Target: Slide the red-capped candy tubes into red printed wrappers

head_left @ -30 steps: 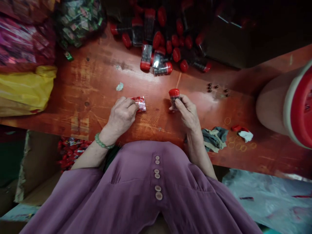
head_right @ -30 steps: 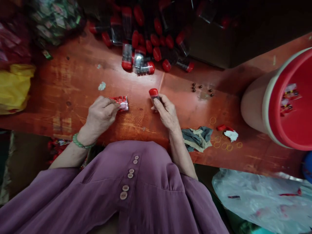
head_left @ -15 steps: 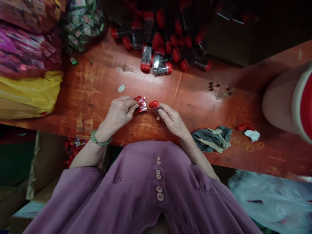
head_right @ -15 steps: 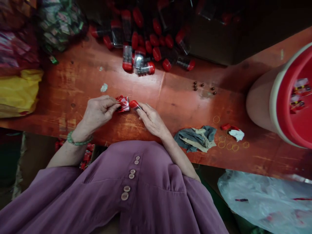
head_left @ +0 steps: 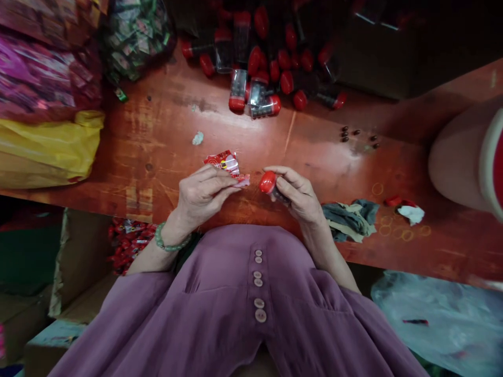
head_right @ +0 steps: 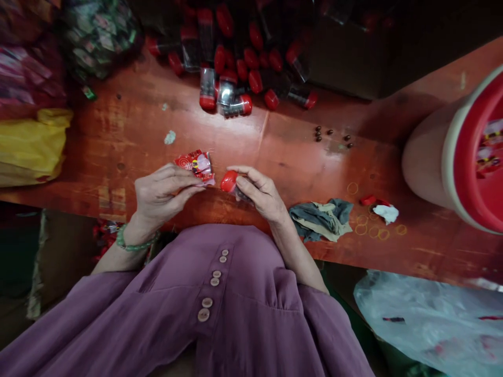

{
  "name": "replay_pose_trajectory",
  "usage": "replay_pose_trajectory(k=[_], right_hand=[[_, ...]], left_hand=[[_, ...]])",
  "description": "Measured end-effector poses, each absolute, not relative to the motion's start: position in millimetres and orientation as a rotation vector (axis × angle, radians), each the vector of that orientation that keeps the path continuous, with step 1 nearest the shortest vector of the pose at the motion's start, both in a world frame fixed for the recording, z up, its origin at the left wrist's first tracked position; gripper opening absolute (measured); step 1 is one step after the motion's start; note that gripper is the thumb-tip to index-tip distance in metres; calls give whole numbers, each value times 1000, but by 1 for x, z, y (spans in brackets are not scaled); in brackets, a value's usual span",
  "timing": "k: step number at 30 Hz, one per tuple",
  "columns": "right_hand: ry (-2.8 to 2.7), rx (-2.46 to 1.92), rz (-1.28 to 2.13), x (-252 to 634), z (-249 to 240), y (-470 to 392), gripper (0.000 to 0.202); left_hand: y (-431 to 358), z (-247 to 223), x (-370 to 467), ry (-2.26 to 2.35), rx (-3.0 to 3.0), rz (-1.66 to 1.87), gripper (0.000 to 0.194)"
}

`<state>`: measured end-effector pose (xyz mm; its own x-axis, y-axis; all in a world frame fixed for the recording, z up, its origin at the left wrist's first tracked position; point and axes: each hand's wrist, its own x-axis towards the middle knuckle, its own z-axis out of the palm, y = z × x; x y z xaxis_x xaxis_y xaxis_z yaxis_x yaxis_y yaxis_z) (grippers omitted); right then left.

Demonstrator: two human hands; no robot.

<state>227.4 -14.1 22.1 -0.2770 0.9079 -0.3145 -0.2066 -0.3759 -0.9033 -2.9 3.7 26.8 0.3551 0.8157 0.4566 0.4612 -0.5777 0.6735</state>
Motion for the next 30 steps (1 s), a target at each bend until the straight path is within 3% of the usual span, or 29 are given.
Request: replay_pose_trajectory(k=[9,18,30], right_hand=[[-856,-1185,2099,232,42,-22,39],[-735,-1076,2340,232,24,-16,38],[-926,-1283,2224,228,25,-8,31]], left_hand=[[-16,23,9,996,2431,1227,11],[-23,20,9,888,2482,1191,14],[-23,-2,10,827,2560,1162,19]])
